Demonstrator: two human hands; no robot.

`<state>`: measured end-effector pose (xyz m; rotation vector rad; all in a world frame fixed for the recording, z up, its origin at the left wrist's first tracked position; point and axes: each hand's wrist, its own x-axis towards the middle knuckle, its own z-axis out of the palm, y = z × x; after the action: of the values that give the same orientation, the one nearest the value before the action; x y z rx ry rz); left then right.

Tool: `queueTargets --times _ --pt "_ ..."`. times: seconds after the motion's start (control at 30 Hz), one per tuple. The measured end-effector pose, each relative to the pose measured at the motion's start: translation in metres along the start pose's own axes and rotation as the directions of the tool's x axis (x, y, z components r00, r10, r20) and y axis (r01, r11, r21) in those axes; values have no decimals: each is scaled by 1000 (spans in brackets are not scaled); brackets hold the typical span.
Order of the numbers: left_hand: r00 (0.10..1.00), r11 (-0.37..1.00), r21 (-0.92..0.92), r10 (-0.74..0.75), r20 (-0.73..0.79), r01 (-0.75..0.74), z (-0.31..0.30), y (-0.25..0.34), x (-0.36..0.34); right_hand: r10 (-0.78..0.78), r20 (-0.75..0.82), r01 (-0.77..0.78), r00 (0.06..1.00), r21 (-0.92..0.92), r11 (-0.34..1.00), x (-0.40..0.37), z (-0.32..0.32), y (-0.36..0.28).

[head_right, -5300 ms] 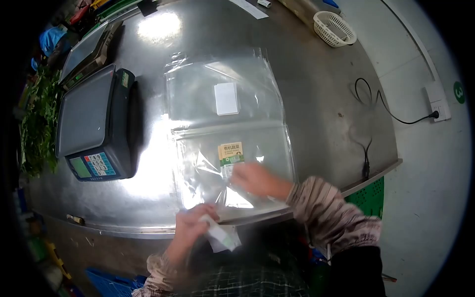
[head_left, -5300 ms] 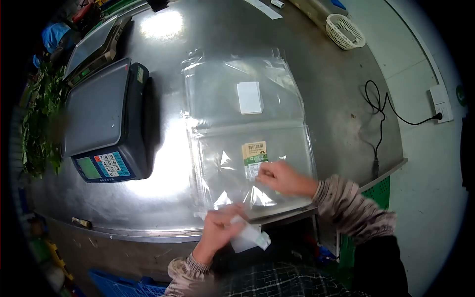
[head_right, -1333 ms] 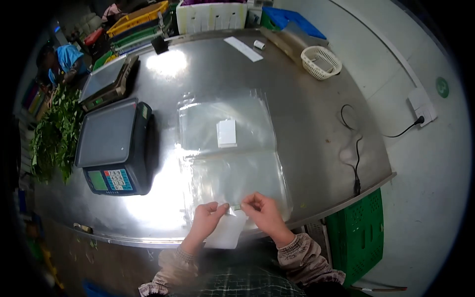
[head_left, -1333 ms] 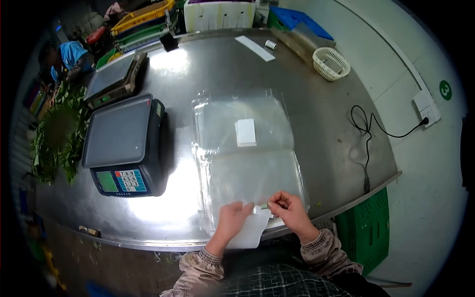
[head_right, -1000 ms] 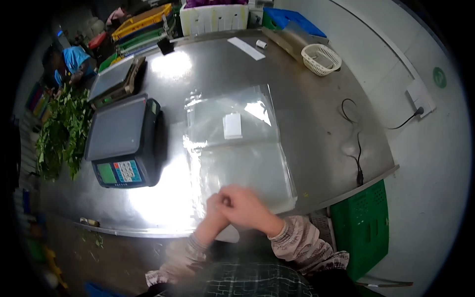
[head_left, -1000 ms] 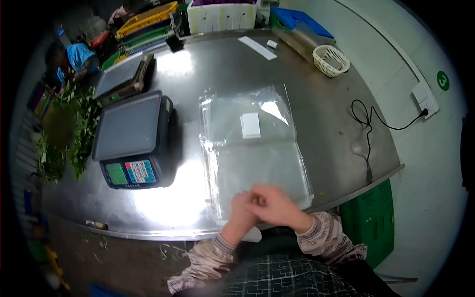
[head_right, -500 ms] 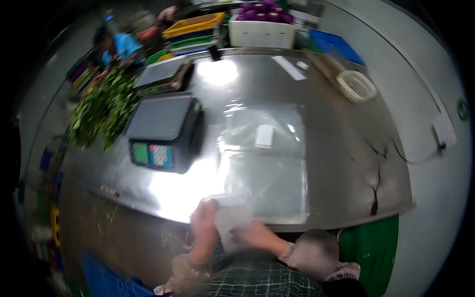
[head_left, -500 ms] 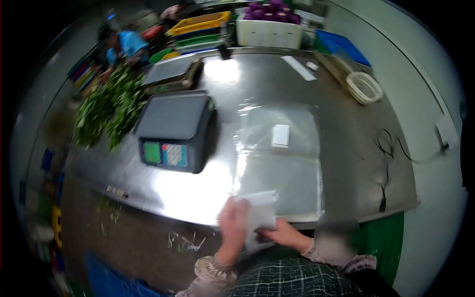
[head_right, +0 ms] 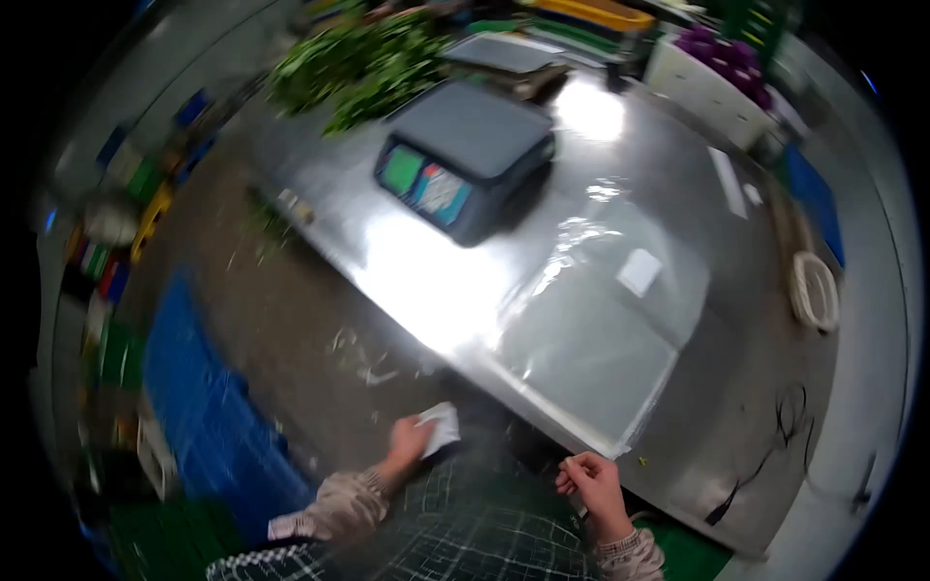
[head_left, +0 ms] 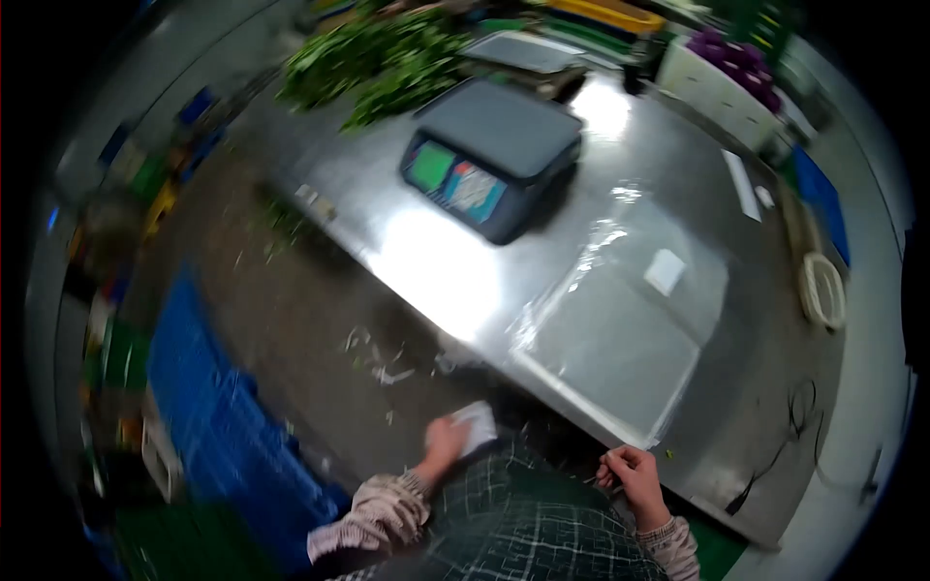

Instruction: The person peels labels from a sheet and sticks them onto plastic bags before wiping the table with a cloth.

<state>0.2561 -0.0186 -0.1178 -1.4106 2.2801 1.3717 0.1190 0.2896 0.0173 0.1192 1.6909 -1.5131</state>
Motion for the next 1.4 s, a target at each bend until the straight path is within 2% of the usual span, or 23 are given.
queueTargets --times 0.07,0.13,0.2,0.27,0.3,0.37,0.43,0.47,0.5,0.53,0.6,0.63,0.7,0.73,0.77,0.87,0.97,1.03,1.07,1.1,1.13,1.3,1.4 --pt "984 1000 -21 13 -180 -17 -6 -32 52 10 22 -9 1000 -51 999 5 16 -19" --pt "993 781 -615 -108 47 114 -2 -28 109 -65 114 72 991 -53 996 17 39 -57" --pt "988 734 -663 -78 137 150 21 -49 180 -285 279 304 917 -28 952 18 67 -123" --pt "970 752 -619 -114 215 225 22 -30 210 -736 410 636 538 376 674 -11 101 -195" --pt "970 836 -503 -128 209 219 19 -14 204 -716 401 648 572 315 694 -5 98 -203" --pt "909 878 -355 391 143 -322 26 -89 240 -676 393 662 623 197 724 12 91 -218" --pt "892 916 -127 401 208 -381 -39 30 136 -633 374 658 678 75 749 34 82 -226" --pt "875 922 8 365 319 -387 -52 20 139 -603 362 644 711 9 765 46 74 -227" --pt "820 873 70 424 384 -484 -74 48 119 -498 64 493 865 78 867 83 57 -195" --pt "689 738 60 593 417 -672 -98 97 96 -356 -186 354 916 -44 934 121 27 -149" --pt "463 535 -27 754 466 -845 -110 169 82 -240 -384 94 892 -362 928 164 -30 -94" --pt "528 690 -56 601 600 -722 -105 191 79 -226 -426 4 876 -464 886 166 -40 -95" --pt "226 287 -161 920 320 -944 -42 228 108 -798 -377 273 470 -798 538 192 -62 -134" --pt "129 152 -68 955 267 -986 -11 253 125 -784 -418 198 460 -812 549 171 -51 -209" --pt "71 72 10 955 288 -997 14 287 135 -877 -362 282 317 -846 452 159 -46 -264" --pt "111 83 96 936 333 -992 75 320 161 -986 -152 396 -71 -911 112 151 -54 -341" --pt "158 89 226 937 313 -970 122 305 184 -991 -130 196 -31 -973 121 204 -74 -299" --pt "192 87 298 919 345 -951 122 313 177 -864 -240 -32 442 -967 252 310 -107 -186" --pt "175 79 278 924 339 -957 125 309 180 -796 -352 -59 492 -926 373 322 -114 -156" --pt "191 92 290 923 335 -952 127 307 183 -829 -353 -33 434 -926 376 329 -114 -154" --pt "142 31 315 930 338 -949 130 306 186 -831 -348 -39 434 -929 368 327 -116 -156" --pt "231 130 266 890 393 -955 120 315 173 -825 -307 122 475 -905 407 306 -114 -188" --pt "255 144 293 886 386 -945 121 312 172 -936 -216 310 277 -902 301 249 -111 -236"
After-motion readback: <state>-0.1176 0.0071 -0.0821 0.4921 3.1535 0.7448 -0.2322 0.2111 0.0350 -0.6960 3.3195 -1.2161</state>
